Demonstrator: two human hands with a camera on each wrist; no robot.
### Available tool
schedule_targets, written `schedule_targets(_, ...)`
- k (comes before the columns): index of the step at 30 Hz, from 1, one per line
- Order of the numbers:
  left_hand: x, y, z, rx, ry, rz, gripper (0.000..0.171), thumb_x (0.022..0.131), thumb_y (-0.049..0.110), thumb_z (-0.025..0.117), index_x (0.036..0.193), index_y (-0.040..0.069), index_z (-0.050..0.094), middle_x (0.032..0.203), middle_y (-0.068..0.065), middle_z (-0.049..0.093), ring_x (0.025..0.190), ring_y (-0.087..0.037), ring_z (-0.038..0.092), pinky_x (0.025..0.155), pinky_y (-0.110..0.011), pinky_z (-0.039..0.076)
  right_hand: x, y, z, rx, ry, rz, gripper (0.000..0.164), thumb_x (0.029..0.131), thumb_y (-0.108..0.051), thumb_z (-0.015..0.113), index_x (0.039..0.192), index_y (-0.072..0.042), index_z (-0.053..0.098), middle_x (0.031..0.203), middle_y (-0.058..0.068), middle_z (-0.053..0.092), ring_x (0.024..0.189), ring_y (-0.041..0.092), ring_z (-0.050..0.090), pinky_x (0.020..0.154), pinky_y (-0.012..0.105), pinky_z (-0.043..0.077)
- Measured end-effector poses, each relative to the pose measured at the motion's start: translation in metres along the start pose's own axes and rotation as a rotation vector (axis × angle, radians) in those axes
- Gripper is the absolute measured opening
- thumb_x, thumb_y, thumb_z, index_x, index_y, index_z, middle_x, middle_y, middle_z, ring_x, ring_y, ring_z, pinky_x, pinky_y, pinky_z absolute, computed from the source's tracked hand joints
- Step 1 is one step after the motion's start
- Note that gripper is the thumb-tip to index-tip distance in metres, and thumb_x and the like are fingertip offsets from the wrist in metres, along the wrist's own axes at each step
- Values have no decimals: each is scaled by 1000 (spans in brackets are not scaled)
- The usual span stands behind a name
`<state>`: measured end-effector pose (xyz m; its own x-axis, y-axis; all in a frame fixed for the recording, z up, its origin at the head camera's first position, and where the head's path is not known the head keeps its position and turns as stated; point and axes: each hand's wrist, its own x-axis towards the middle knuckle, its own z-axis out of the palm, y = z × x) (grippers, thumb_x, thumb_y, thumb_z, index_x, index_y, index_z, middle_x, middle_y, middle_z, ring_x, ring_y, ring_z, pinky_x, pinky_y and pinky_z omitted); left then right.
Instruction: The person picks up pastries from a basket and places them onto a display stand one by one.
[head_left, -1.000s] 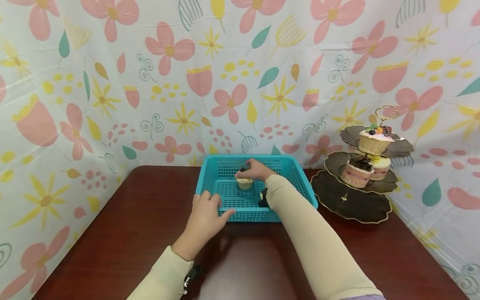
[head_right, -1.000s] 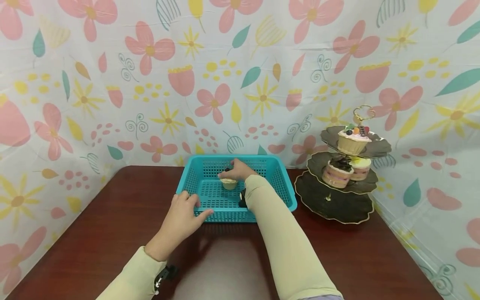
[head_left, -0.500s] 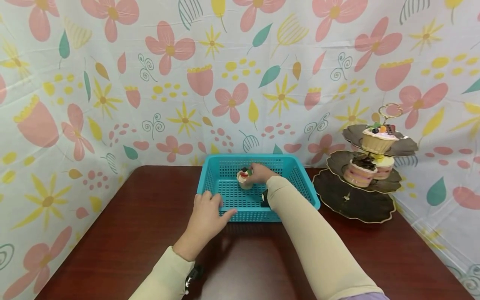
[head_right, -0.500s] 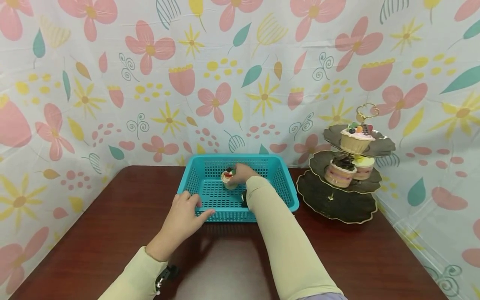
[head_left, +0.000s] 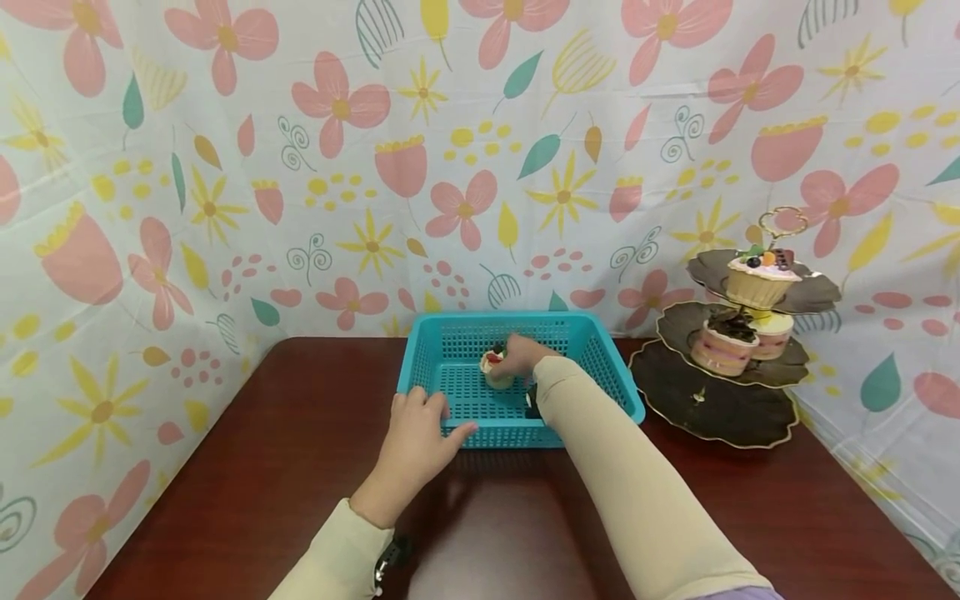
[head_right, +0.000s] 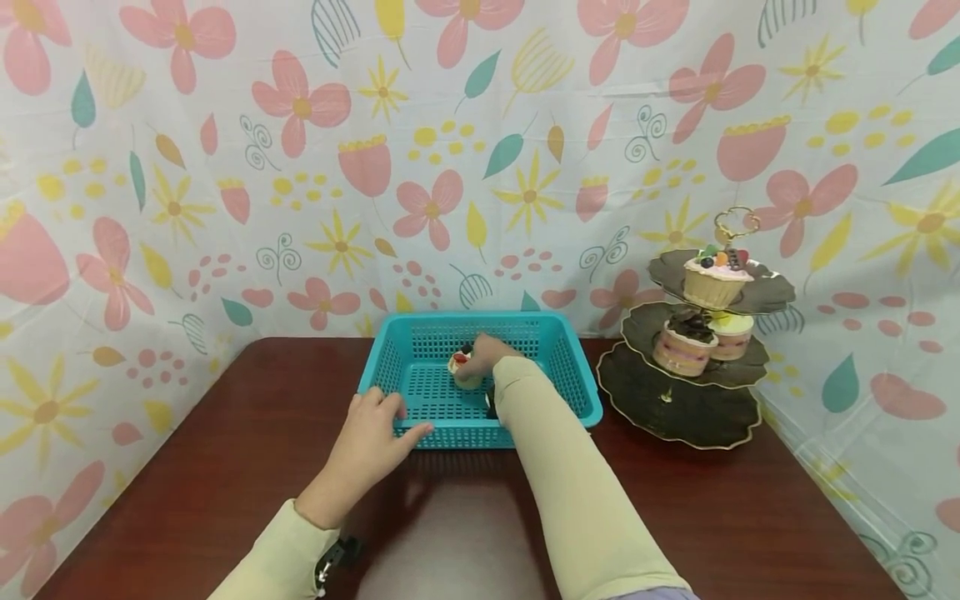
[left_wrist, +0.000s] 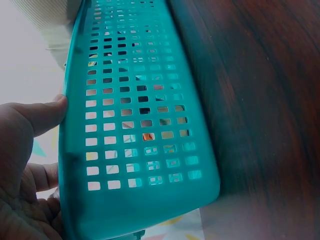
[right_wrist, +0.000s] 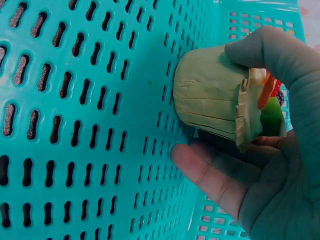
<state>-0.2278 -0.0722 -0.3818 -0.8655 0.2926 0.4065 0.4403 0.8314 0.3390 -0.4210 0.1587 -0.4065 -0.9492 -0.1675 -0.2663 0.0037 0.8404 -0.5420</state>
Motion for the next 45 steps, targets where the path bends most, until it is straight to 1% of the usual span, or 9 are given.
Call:
schedule_targets(6,-1,4,3,-17,9,15,45,87,49,77,81,11,53,80,-2,39,83,-22,37,77,-41,32,-7,6,-3,38,20,-13,88,82,-33,80,149,3,34,126,22,54,92,29,64,62,40,58)
schedule_targets(11,-1,4,1,-19,0,6,45,87,49,77,83,10,56,80,-2,41,82,-22,38,78,-41,33,-15,2,-10,33,63,-69,82,84,-34,79,144,3,36,119,20,55,87,28,65,67,39,58)
schedule_targets(15,-1,3,0,-23,-10,-13,44,87,49,78,84,10,58,81,-2,43,84,-22,40,77,-41,34,-20,-7,-17,49,104,-92,74,82,-35,78,136,2,43,113,18,57,86,28,64,74,45,57)
schedule_targets(20,-1,2,1,-13,-15,-20,43,87,49,78,84,11,57,81,-2,43,84,-21,40,75,-40,34,-36,-18,-33,65,134,-86,66,83,-35,76,130,-1,46,110,16,58,84,28,63,82,51,56)
schedule_targets(25,1,2,1,-15,-15,-12,44,87,49,77,85,9,59,82,-2,44,84,-22,41,77,-41,35,-56,-25,-51,76,194,-121,53,84,-34,75,116,-2,48,105,16,59,79,28,61,79,51,55)
schedule_targets(29,0,1,0,-13,-7,-14,45,87,49,77,85,8,59,82,-3,44,83,-22,41,78,-42,35,-73,-27,-63,64,266,-141,62,84,-40,75,124,-1,47,108,16,58,86,29,60,76,46,52)
schedule_targets(33,-1,0,0,-17,-9,-22,45,87,49,77,83,10,56,82,-3,43,83,-22,40,77,-41,34,-92,-25,-71,74,343,-122,77,83,-45,76,136,-1,42,114,15,58,96,30,60,80,43,51)
schedule_targets(37,-2,0,1,-19,-11,-19,45,87,50,77,83,10,56,82,-3,43,83,-22,40,77,-42,34,-113,-16,-75,81,404,-125,77,84,-45,77,136,0,42,116,17,59,97,30,60,81,44,51)
schedule_targets(45,-2,1,-2,-22,-8,-17,45,87,50,76,83,10,56,81,-3,43,83,-23,40,80,-43,35,-163,15,-84,122,465,-160,77,85,-48,76,136,-2,41,117,19,58,95,31,59,81,43,50)
